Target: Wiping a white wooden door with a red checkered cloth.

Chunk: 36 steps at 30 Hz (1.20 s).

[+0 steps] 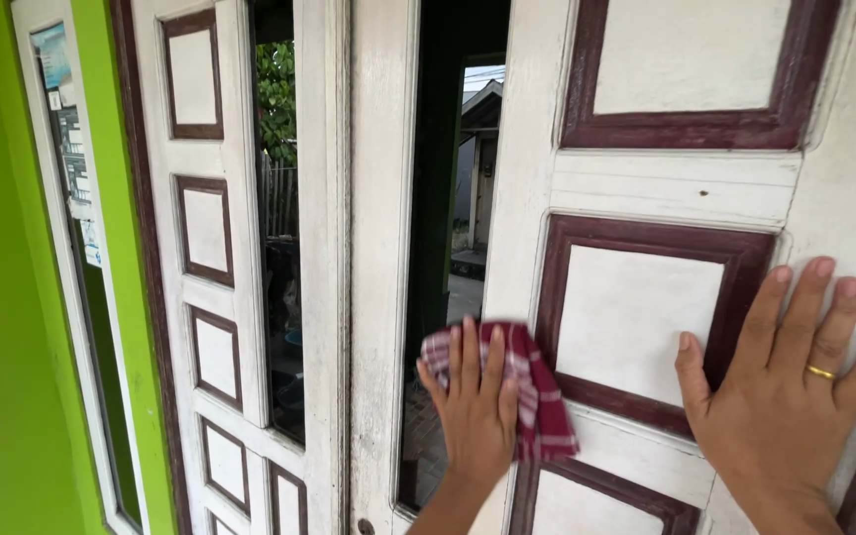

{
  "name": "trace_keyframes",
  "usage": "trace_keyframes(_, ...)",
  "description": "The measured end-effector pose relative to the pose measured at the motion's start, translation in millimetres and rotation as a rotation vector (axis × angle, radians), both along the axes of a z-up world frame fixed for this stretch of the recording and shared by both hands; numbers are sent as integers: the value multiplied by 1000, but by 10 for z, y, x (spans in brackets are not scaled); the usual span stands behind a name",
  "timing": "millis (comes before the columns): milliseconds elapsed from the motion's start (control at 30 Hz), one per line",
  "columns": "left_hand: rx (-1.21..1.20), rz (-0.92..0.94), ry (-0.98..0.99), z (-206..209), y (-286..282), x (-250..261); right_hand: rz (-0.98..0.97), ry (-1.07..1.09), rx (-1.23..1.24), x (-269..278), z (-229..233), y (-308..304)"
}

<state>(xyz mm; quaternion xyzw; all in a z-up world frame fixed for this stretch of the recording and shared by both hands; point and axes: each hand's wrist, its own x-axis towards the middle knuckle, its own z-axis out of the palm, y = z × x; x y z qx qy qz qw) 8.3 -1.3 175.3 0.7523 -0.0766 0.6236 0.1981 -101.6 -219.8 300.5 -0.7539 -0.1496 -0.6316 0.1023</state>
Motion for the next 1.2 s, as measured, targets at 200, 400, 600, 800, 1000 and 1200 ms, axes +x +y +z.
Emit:
trace_keyframes(200,-6,-94,-110,862,-103,-74,19,-32,4,73,-26,-36)
trace_keyframes(400,78,-118,-105,312,-149,-51,28,-84,5,94,-36,-39)
trace_keyframes(600,181,-139,-49,40,-49,-252,34,-104,16,128,-45,-40)
trace_keyframes(800,218,-89,-58,389,2,-162,-493,-15,-62,207,-22,7)
trace_keyframes(1000,214,-128,-173,1230,41,-105,-20,-212,-55,359,568,248)
trace_keyframes(1200,175,-149,-269,2065,55,-8,-45,-270,-146,512,1485,473)
